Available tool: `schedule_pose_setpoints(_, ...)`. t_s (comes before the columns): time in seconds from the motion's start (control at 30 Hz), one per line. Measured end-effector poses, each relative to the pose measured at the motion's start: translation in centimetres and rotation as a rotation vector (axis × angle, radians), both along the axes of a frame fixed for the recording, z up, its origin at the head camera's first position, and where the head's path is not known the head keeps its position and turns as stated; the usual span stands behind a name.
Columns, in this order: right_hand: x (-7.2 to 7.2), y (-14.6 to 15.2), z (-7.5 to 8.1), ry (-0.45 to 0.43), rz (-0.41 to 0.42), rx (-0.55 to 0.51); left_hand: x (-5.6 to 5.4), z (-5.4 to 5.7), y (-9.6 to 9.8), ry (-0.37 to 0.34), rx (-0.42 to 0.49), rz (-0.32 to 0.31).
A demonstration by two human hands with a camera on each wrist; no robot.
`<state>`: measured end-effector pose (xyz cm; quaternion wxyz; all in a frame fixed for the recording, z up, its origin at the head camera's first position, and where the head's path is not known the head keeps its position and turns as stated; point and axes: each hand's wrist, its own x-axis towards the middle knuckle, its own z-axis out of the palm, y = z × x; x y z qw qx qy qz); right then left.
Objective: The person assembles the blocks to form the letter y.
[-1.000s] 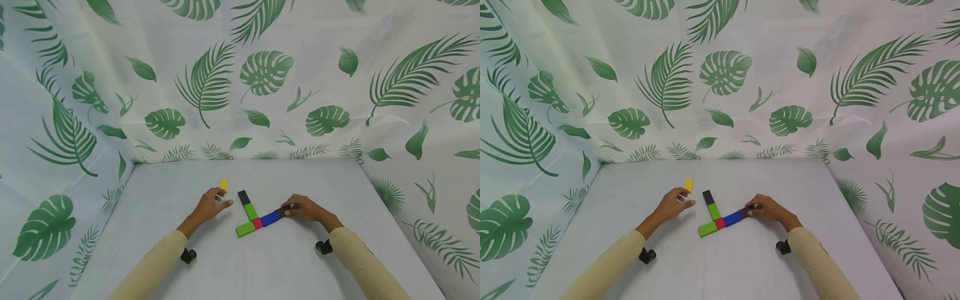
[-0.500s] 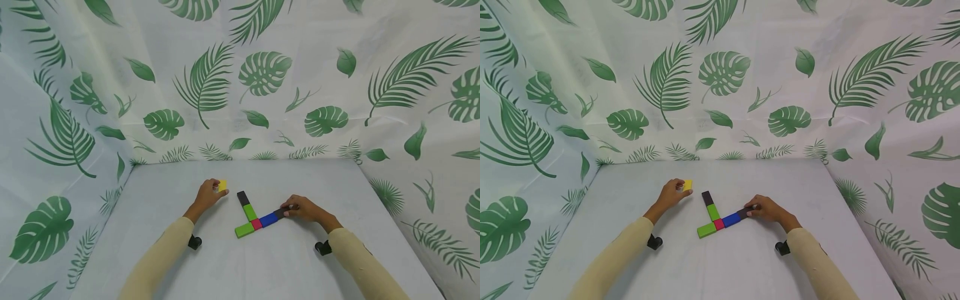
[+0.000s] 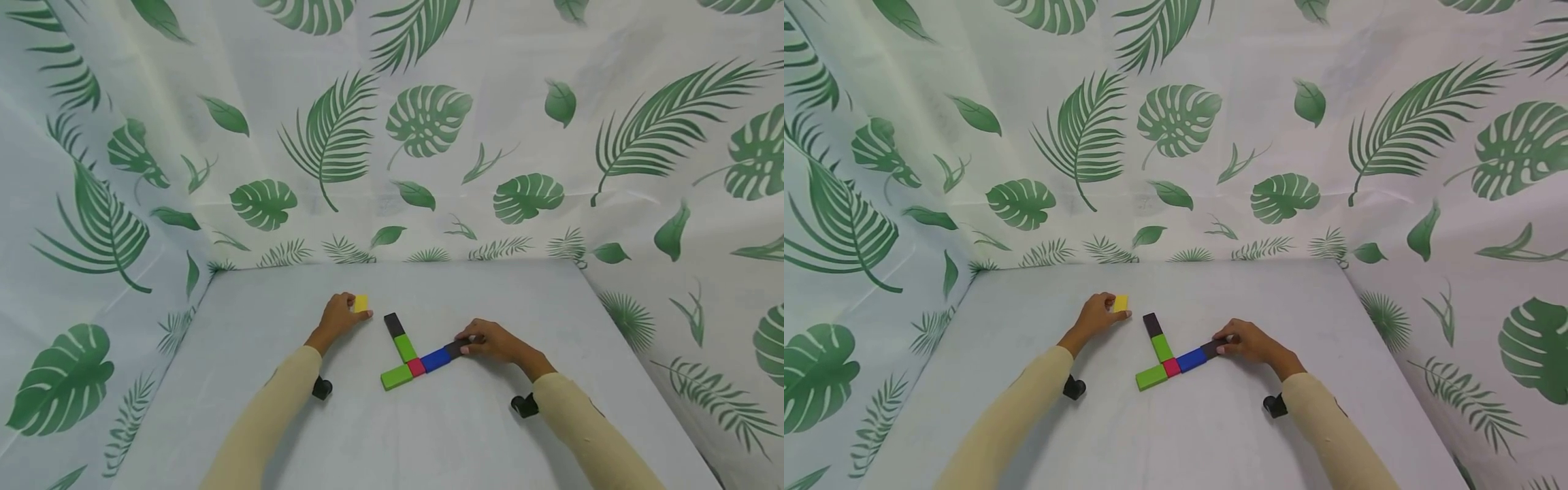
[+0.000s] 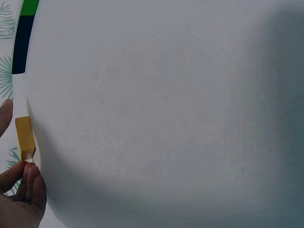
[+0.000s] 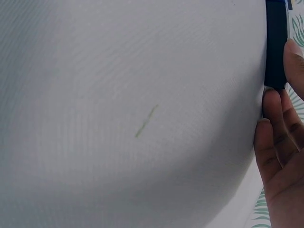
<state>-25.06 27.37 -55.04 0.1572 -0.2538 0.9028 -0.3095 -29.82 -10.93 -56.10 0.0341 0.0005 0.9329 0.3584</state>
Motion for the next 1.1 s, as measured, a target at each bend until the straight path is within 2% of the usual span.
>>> schedule_pose_setpoints(0.13,-0.06,0.0,-0.18,0.005,0.004,0.009,-0.3,-0.31,-0.05,-0.011,-0.023,-0.014)
schedule_pose_setpoints(0.43,-0.21,-0.06,-0.29,-0.011,-0.008,0.017,-0.33,-0.15,-0.15,-0.02,-0.02,-0.021)
schedule_pose_setpoints(0.8,-0.15,-0.03,-0.23,-0.013,-0.02,0.017,-0.48,-0.02,-0.05,-0.004,-0.041,-0.035)
schedule_pose_setpoints(1.1,-0.12,-0.3,-0.32,-0.023,-0.023,0.007,-0.53,-0.4,-0.29,0.017,-0.081,-0.032)
